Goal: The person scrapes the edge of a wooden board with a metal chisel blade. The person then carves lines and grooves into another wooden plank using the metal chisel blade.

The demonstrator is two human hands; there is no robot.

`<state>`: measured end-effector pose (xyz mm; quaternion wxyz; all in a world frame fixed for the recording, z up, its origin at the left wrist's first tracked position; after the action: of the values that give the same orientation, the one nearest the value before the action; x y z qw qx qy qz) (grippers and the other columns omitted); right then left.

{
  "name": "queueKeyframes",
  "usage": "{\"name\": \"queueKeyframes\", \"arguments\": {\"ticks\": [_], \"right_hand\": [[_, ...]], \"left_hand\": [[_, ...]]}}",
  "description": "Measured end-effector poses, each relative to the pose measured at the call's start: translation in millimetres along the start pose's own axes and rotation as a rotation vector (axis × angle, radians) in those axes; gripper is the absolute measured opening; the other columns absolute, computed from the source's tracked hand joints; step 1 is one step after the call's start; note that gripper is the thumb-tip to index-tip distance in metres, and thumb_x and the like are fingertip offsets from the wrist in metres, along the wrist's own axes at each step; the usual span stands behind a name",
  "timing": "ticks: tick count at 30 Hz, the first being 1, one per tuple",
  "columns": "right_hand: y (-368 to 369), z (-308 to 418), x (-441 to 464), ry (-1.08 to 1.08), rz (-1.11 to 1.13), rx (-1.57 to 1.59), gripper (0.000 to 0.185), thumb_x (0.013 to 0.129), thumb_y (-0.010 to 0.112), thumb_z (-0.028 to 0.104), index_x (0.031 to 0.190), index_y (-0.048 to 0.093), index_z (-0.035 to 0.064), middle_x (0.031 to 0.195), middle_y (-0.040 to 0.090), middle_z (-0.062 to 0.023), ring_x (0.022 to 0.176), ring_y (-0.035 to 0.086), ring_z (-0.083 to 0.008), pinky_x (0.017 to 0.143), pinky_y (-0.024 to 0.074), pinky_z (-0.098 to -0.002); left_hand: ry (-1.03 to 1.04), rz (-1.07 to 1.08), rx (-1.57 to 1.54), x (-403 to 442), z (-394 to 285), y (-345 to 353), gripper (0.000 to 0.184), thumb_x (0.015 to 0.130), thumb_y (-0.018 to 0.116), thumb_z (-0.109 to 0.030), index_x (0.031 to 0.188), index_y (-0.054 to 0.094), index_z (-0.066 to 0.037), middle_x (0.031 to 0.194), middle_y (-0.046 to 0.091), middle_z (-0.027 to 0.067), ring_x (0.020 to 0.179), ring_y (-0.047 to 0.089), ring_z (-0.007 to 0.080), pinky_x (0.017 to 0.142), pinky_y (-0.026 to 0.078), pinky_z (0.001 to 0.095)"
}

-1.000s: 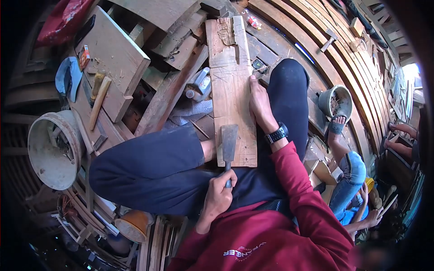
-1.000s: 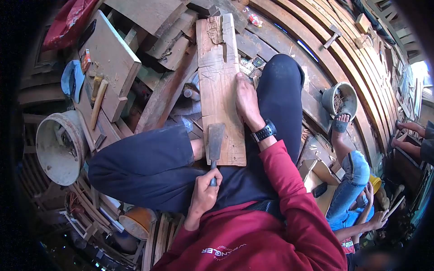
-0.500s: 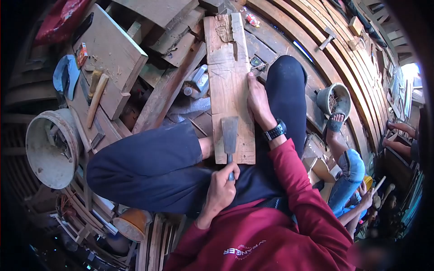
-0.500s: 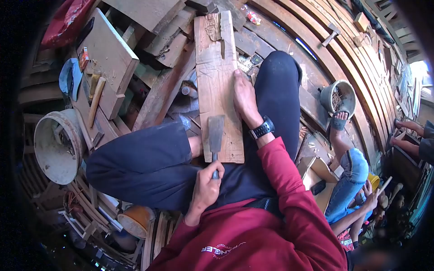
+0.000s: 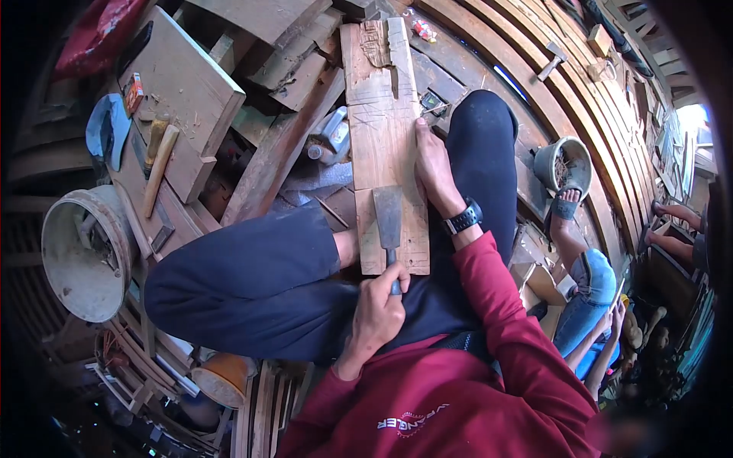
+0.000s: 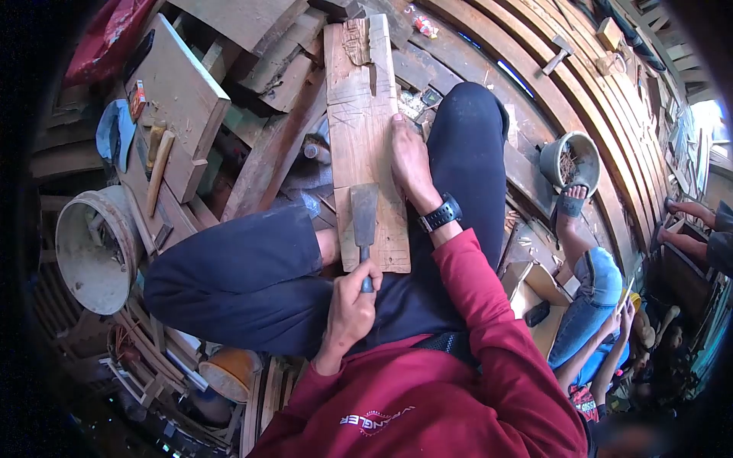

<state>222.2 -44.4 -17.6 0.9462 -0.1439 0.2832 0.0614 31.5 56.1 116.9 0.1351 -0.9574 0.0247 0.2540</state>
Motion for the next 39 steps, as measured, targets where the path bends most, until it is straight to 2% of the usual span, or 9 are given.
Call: {"name": "queueKeyframes", "arguments": {"ticks": [2,4,6,8,11,18,24,26,39], "right_hand": [[1.4,-5.0,6.3,-0.022,-0.015,0.014,0.072,0.104,0.027,0.053,0.121,0.059,-0.0097,0.121,0.06,-0.0363,0.12,0.053,-0.0505,0.103,0.0407,-0.0476],[-2.7,-0.9,6.2,-0.083,-0.072,-0.033,0.071,0.104,0.028,0.052,0.119,0.059,-0.0106,0.119,0.06,-0.0365,0.119,0.053,-0.0501,0.102,0.041,-0.0474],[-3.0,0.1,5.0,-0.064,-0.053,-0.02,0.071,0.104,0.029,0.052,0.118,0.059,-0.0106,0.118,0.061,-0.0365,0.12,0.054,-0.0493,0.102,0.0416,-0.0466],[-1.3,2.9,-2.4,0.048,-0.007,0.021,0.07,0.104,0.029,0.051,0.119,0.059,-0.0106,0.119,0.06,-0.0363,0.121,0.054,-0.0485,0.102,0.0416,-0.0459],[-2.4,3.0,-0.8,-0.046,-0.038,0.003,0.07,0.105,0.028,0.051,0.121,0.058,-0.0103,0.119,0.061,-0.036,0.121,0.054,-0.048,0.101,0.0416,-0.0457],[0.2,-5.8,-1.7,-0.09,-0.053,-0.025,0.071,0.105,0.027,0.051,0.118,0.059,-0.0103,0.117,0.061,-0.036,0.117,0.055,-0.0493,0.1,0.0419,-0.0472],[-3.3,9.7,0.0,-0.126,-0.087,-0.003,0.073,0.105,0.027,0.053,0.113,0.061,-0.0112,0.114,0.062,-0.037,0.115,0.055,-0.0508,0.099,0.0425,-0.0486],[-2.6,3.2,0.4,-0.032,-0.058,-0.01,0.074,0.105,0.026,0.053,0.113,0.061,-0.0114,0.114,0.061,-0.0372,0.116,0.055,-0.0514,0.099,0.0422,-0.0486],[-4.9,1.7,8.9,-0.134,-0.109,-0.037,0.076,0.104,0.026,0.053,0.103,0.061,-0.014,0.106,0.061,-0.0395,0.107,0.056,-0.0543,0.094,0.0422,-0.0526]], "left_hand": [[0.05,-0.053,-0.007,-4.4,-1.9,8.4,0.008,0.08,0.042,0.005,0.08,0.047,-0.002,0.059,0.045,0.0139,0.053,0.053,0.028,0.052,0.037,0.0375],[0.074,-0.039,0.01,-6.1,0.6,13.5,0.01,0.079,0.041,0.006,0.08,0.047,-0.001,0.06,0.045,0.0158,0.055,0.055,0.0309,0.053,0.037,0.038],[0.107,-0.03,0.038,-8.4,2.9,14.8,0.018,0.076,0.04,0.011,0.084,0.048,-0.003,0.063,0.045,0.0222,0.063,0.056,0.0453,0.055,0.038,0.0441],[-0.052,-0.001,0.058,3.2,13.6,6.5,0.019,0.075,0.04,0.012,0.085,0.048,-0.002,0.065,0.046,0.0224,0.062,0.054,0.0466,0.058,0.039,0.0456],[0.021,-0.116,0.048,9.4,3.2,3.3,0.021,0.073,0.038,0.013,0.084,0.048,-0.002,0.066,0.046,0.0224,0.061,0.052,0.0465,0.056,0.038,0.0444],[0.027,-0.089,-0.04,19.7,2.4,-8.1,0.019,0.074,0.038,0.012,0.084,0.048,0.0,0.067,0.048,0.0198,0.055,0.05,0.033,0.055,0.037,0.04],[0.094,-0.071,0.004,17.8,1.6,2.7,0.018,0.076,0.038,0.012,0.085,0.049,0.0,0.067,0.047,0.0201,0.056,0.049,0.0354,0.055,0.038,0.039],[0.041,-0.101,-0.026,29.2,4.2,-8.2,0.013,0.078,0.04,0.009,0.082,0.046,-0.001,0.063,0.042,0.0116,0.058,0.044,0.0161,0.053,0.034,0.0319],[0.022,-0.072,0.002,23.9,-12.6,-5.6,0.009,0.08,0.042,0.005,0.083,0.048,-0.001,0.063,0.043,0.0097,0.056,0.044,0.0175,0.054,0.035,0.0337]]}}
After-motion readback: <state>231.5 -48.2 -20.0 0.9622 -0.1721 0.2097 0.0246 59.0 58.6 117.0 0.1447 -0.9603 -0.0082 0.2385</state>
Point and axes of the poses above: each hand's wrist, its own x-axis towards the middle knuckle, its own y-axis out of the palm, z = x × y, the point moved 8 cm from there along x, towards the middle knuckle
